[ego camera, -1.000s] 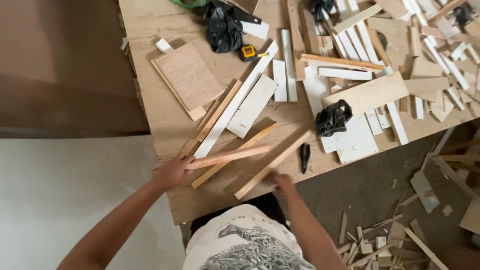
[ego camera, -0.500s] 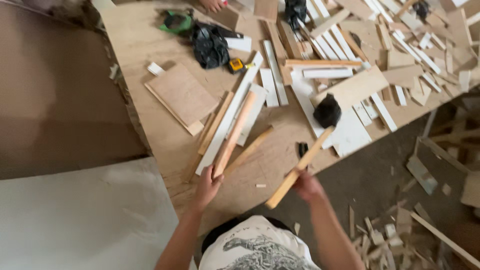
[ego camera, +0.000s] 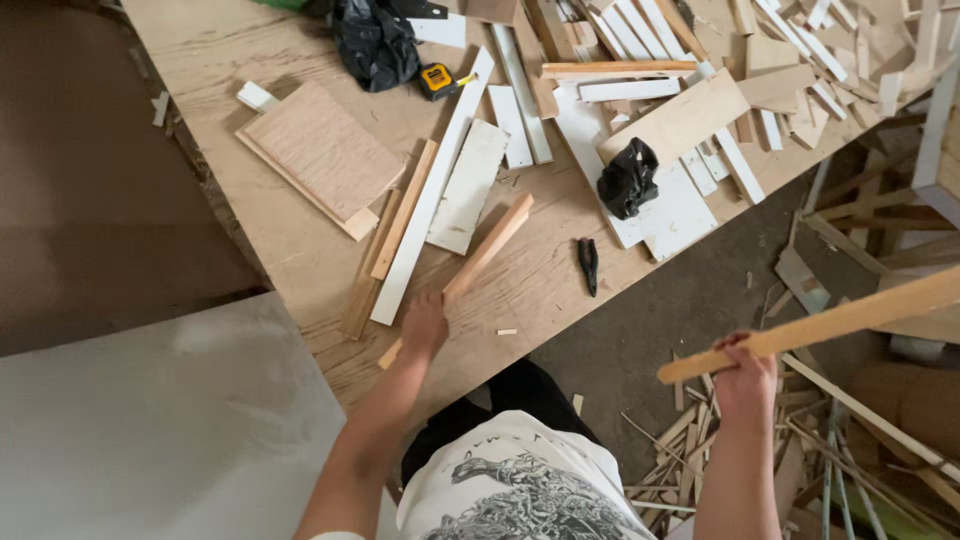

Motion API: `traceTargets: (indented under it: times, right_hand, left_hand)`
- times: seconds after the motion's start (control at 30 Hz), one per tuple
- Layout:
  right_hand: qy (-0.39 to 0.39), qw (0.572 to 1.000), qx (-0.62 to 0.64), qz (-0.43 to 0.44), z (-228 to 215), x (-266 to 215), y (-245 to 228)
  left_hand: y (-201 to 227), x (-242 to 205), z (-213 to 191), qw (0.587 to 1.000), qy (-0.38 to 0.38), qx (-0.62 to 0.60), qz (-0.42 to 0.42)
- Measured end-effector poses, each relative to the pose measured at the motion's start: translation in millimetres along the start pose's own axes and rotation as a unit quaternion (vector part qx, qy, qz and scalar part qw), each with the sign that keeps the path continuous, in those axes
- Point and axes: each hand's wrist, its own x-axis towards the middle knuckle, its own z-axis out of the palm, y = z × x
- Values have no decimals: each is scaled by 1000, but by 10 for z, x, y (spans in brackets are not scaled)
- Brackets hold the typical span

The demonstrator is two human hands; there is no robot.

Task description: The person picks through a pile of wood scraps on the floor, moves various pieces, and uses a pair of pliers to remove small metal fasteners from a thin wooden strip.

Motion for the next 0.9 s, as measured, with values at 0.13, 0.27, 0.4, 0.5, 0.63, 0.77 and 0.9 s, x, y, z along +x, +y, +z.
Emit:
traceTargets:
  times: [0.13, 0.27, 0.4, 0.5, 0.63, 0.77, 0.9]
  right_hand:
    - [-21, 994, -110, 6, -306, -355, 7]
    - [30, 976, -214, 35, -322, -436, 93]
    - [13, 967, -238, 92, -30, -198, 344]
    - [-17, 956, -268, 117, 356, 167, 750]
    - [-23, 955, -251, 154, 745, 401, 1120]
    - [-64, 940, -281, 186, 920, 556, 1307]
    - [-30, 919, -287, 267, 1044, 629, 1826]
  left_hand:
    - [116, -117, -516, 1000, 3, 0, -8]
    - [47, -376, -854, 992, 109, -47, -31]
    - [-222, -637, -689, 969, 209, -57, -116]
    - [-551, -465, -420, 949, 301, 40, -83]
    - [-618, -471, -237, 933, 334, 111, -69]
    - [-183, -634, -283, 977, 153, -109, -105]
    - [88, -715, -70, 983, 120, -137, -24]
